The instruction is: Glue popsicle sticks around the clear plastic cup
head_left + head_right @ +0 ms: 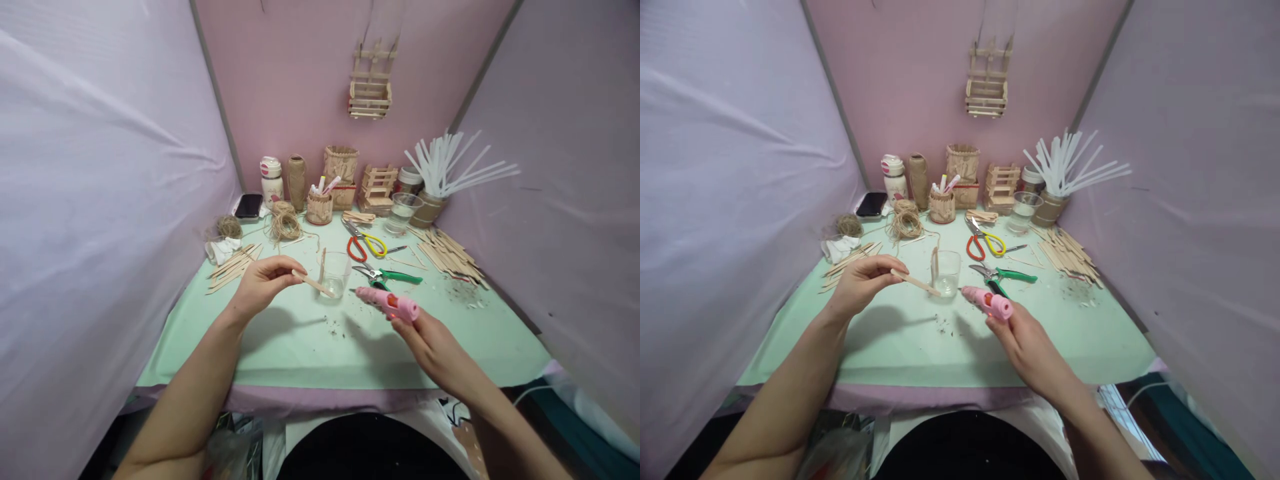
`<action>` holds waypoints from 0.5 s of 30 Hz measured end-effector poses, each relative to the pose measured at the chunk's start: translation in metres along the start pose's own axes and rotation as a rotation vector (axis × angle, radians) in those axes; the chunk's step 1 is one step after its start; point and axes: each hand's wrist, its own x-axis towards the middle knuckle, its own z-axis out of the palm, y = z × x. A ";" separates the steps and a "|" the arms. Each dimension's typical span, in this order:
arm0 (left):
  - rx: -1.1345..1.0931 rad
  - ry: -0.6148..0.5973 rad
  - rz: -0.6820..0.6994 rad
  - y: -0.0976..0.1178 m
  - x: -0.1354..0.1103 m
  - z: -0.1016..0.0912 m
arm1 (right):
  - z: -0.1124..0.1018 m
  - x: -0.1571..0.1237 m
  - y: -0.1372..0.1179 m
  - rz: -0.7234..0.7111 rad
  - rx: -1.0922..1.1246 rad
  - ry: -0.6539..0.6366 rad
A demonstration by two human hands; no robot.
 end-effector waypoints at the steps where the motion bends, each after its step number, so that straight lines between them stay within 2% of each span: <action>1: 0.003 -0.003 -0.005 0.000 0.000 0.000 | -0.008 -0.001 0.005 -0.002 -0.079 0.027; 4: 0.006 -0.021 -0.016 0.001 0.000 0.002 | -0.033 -0.005 0.033 0.071 -0.451 0.118; 8: 0.059 -0.045 -0.017 -0.002 0.000 0.008 | -0.058 -0.013 0.088 0.212 -0.934 0.190; 10: 0.125 -0.066 0.001 -0.005 0.000 0.013 | -0.063 -0.017 0.110 0.273 -1.003 0.140; 12: 0.208 -0.091 0.034 -0.008 -0.001 0.018 | -0.065 -0.021 0.125 0.366 -0.964 0.080; 15: 0.307 -0.105 0.081 -0.013 -0.003 0.024 | -0.066 -0.023 0.130 0.492 -0.829 0.030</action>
